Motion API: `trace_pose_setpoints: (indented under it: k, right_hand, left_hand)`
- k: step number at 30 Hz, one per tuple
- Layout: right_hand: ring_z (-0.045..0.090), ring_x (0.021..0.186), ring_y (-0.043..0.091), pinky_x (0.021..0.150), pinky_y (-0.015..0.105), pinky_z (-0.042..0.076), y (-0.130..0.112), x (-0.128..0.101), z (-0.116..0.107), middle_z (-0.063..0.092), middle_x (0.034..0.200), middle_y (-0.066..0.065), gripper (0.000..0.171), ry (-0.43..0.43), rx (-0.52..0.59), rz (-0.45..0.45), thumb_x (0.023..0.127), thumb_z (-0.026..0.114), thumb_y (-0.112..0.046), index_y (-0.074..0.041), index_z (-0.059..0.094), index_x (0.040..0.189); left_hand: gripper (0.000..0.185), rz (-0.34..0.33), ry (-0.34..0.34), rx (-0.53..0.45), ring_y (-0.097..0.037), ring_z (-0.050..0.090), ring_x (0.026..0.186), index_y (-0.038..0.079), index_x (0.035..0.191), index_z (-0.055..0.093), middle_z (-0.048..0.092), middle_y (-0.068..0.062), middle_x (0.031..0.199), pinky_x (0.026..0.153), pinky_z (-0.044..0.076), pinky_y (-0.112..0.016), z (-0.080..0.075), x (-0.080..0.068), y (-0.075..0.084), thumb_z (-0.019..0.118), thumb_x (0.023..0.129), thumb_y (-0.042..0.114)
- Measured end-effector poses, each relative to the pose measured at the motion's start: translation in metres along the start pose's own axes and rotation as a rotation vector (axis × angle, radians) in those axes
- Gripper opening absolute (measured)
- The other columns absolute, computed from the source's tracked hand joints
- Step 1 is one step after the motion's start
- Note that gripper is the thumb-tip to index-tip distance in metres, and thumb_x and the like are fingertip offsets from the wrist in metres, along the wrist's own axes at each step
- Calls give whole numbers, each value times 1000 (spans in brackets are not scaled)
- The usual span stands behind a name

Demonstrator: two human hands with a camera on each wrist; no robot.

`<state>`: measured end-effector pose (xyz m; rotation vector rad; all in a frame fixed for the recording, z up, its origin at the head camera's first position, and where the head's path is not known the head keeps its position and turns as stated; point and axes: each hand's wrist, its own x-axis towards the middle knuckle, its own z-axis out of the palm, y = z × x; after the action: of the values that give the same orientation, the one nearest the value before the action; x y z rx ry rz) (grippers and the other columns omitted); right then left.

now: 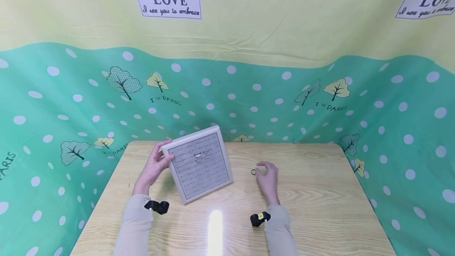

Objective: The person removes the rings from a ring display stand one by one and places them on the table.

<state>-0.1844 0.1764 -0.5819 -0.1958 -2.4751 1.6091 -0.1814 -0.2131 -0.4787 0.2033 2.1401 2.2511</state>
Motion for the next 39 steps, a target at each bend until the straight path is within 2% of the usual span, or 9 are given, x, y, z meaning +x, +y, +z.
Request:
trace_pose_setpoints:
  k: [2, 6, 14, 20, 28, 36, 39]
  right_hand:
    - [42, 106, 36, 74, 35, 41, -7, 1, 3, 52, 115, 18, 22, 11, -5, -37, 85, 66, -1, 2, 66, 107]
    - [43, 104, 37, 70, 29, 40, -21, -1, 9, 55, 115, 18, 19, 11, 5, -103, 84, 67, 0, 1, 67, 103]
    - [45, 92, 30, 60, 19, 39, -43, -8, 32, 58, 107, 15, 17, -5, -4, -209, 80, 69, 4, -3, 68, 95]
    - [46, 101, 28, 68, 25, 41, -49, -11, 48, 59, 105, 14, 18, -14, 1, -227, 77, 70, 4, -3, 69, 94]
    - [55, 91, 30, 69, 36, 51, -67, -15, 60, 56, 102, 14, 22, -69, 90, -249, 78, 68, 7, 1, 66, 99]
    - [58, 95, 37, 76, 51, 52, -81, -14, 69, 57, 107, 18, 23, -118, 152, -257, 81, 66, 9, 4, 64, 104]
    - [59, 95, 37, 75, 50, 52, -85, -13, 72, 57, 108, 18, 24, -120, 147, -265, 81, 65, 10, 4, 64, 105]
  left_hand:
    - [52, 2, -2, -1, -18, 64, 96, 3, 139, 36, 54, -14, 117, 78, 56, -38, 0, 0, 0, 57, 92, -9]
    - [53, -4, -2, -3, -18, 64, 96, 3, 139, 36, 52, -18, 120, 79, 55, -39, 0, 0, 1, 56, 92, -9]
    - [56, -3, 5, 20, -18, 63, 99, 10, 143, 36, 48, -28, 127, 81, 55, -41, -9, 6, -21, 59, 93, -1]
    - [55, 6, 4, 31, -19, 64, 98, 11, 142, 38, 49, -27, 125, 80, 55, -41, -9, 6, -21, 61, 93, 2]
    - [54, 24, 7, 34, -20, 64, 98, 10, 141, 38, 52, -24, 123, 79, 56, -41, -9, 7, -25, 61, 93, 2]
    - [54, 23, 2, 23, -19, 64, 98, 10, 141, 37, 49, -29, 126, 80, 55, -41, -10, 7, -26, 60, 93, 1]
    - [54, 13, 5, 16, -19, 64, 98, 10, 141, 37, 48, -28, 126, 79, 55, -40, -10, 7, -26, 59, 93, -1]
